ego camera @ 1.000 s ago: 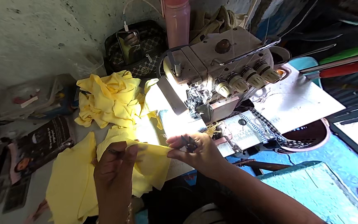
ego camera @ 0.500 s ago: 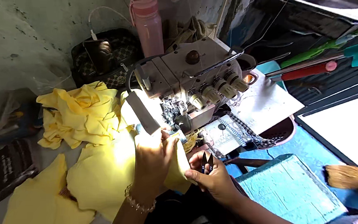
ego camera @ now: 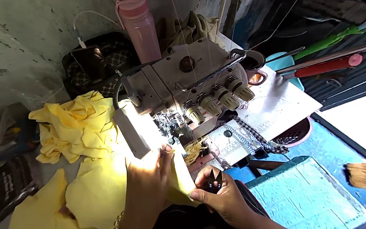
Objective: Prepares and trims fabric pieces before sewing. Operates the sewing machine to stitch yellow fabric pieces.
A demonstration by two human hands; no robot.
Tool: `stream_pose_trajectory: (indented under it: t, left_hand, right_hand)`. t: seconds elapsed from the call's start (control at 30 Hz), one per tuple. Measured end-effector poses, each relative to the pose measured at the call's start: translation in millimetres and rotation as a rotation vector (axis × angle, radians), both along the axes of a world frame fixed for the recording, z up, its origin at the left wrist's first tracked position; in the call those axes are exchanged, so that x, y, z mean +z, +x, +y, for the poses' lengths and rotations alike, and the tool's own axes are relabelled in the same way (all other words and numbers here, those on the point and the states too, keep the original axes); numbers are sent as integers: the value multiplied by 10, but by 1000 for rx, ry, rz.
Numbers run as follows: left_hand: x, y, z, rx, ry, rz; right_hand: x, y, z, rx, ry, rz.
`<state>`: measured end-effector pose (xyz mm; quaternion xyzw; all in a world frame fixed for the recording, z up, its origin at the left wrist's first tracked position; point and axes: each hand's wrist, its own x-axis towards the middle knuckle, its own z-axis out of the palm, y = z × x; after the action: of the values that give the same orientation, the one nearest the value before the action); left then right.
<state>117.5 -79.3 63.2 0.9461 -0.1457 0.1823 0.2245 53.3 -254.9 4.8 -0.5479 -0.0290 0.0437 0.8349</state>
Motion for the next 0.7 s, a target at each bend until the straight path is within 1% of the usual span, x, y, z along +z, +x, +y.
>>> stream_pose_trajectory:
  t: [0.13, 0.2, 0.3, 0.37, 0.53, 0.6, 0.67, 0.7]
  left_hand:
    - [27, 101, 45, 88, -35, 82]
    - [12, 142, 54, 133, -94, 109]
    - [-39, 170, 67, 133, -215, 118]
    - [-59, 161, 56, 125, -253, 105]
    - [-87, 137, 28, 132, -265, 53]
    - [-175, 51, 30, 173, -279, -16]
    - [-310, -72, 83, 215, -400, -6]
    - [-369, -128, 106, 249, -513, 38]
  right_hand:
    - [11, 76, -3, 3, 11, -14]
    - [10, 142, -6, -12, 13, -32]
    - [16, 202, -22, -37, 10, -37]
    - [5, 202, -36, -47, 3, -23]
    - [-35, 214, -29, -63, 8, 0]
    - [-22, 257, -12, -59, 7, 41]
    - [-7, 332, 5, -51, 7, 87]
    - [-1, 368, 13, -46, 15, 106]
